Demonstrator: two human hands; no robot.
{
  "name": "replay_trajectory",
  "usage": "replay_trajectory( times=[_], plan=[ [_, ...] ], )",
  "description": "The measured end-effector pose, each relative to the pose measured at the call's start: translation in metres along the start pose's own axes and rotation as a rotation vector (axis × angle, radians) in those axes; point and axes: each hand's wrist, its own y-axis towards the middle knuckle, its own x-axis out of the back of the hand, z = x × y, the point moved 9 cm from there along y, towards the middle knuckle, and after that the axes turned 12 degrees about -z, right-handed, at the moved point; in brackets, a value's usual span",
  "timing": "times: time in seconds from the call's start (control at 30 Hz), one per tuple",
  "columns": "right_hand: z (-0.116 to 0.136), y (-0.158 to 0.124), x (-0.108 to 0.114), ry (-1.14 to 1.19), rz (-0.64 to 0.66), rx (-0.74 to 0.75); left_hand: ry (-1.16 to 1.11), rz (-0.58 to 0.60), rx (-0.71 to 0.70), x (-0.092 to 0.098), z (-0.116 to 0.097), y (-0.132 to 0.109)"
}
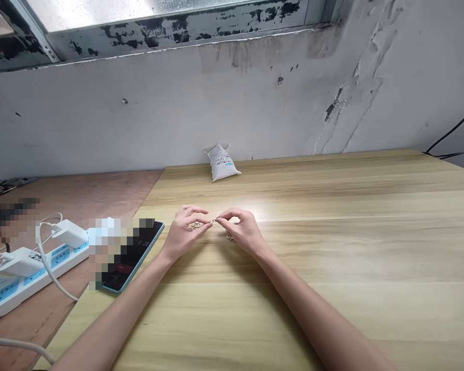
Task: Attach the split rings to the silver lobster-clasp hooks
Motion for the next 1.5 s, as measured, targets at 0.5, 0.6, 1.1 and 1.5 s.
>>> replay_trajectory(
  times=[0.5,0.6,1.1,1.5],
  plan=[
    [0.002,-0.001,0.001,-0.018,-0.029,0.009,0.162,-0.037,-0.139,0.002,-0.016,-0.002],
    [0.007,-0.004,-0.003,-0.047,-0.027,0.043,0.195,-0.017,-0.16,0.0,-0.018,-0.003],
    [0.023,-0.005,-0.006,-0.143,0.054,0.194,0.145,0.045,-0.186,-0.001,-0.015,-0.002],
    [-0.004,-0.004,-0.004,0.179,0.038,-0.232,0.01,0.009,-0.219,0.003,-0.025,-0.001]
  ],
)
